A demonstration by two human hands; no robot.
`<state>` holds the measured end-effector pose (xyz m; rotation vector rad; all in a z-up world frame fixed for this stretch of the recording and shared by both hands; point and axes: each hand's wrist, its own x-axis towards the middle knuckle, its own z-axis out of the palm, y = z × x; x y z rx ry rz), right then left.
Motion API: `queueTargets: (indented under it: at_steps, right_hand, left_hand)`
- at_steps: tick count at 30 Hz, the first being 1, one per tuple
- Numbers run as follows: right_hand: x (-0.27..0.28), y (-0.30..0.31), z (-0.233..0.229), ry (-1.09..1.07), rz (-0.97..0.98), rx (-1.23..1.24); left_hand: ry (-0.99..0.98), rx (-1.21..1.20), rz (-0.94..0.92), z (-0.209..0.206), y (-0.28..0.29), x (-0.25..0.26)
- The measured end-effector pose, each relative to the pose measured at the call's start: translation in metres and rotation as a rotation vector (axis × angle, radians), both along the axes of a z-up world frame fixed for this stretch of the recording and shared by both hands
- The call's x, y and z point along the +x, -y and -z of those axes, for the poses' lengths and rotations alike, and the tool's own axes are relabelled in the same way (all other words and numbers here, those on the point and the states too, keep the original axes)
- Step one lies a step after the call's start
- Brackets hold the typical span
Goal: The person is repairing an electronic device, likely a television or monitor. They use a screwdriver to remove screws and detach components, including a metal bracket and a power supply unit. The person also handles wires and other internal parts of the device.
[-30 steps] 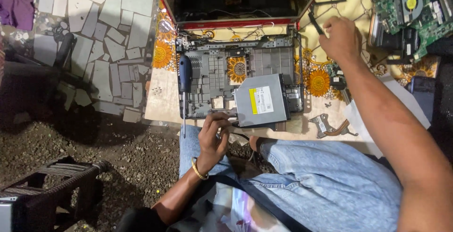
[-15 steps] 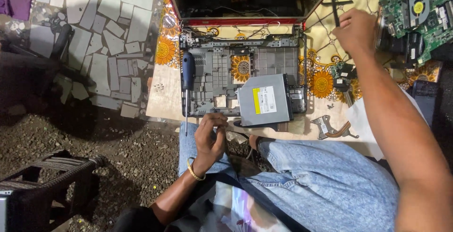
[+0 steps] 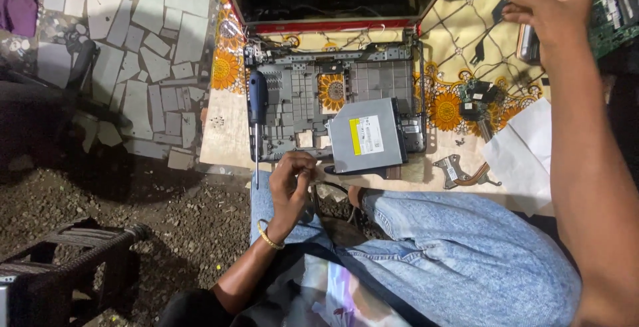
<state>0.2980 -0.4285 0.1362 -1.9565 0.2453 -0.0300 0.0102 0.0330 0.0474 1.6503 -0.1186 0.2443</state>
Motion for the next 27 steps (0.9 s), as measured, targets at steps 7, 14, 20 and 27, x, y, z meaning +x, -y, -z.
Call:
queueTargets:
  at_steps: [7,14,20,27]
  right_hand:
    - [-0.014,-0.018,-0.053,-0.027,-0.398,-0.020]
    - [-0.037,-0.092,-0.135,-0.137,-0.547,-0.177]
    - [-0.036,-0.179,-0.146,-0.555,-0.615,-0.388]
    - [-0.013,-0.226,-0.048,-0.583,-0.915,-0.452]
  left_hand:
    - [-0.019,0.039,-0.069,-0.002,-0.007,0.000]
    - [0.003,0.068,-0.085,-0.002,-0.010,0.002]
    - [0.014,0.102,-0.093,0.001,-0.012,0.006]
    - [0.014,0.047,-0.091,0.007,-0.025,0.016]
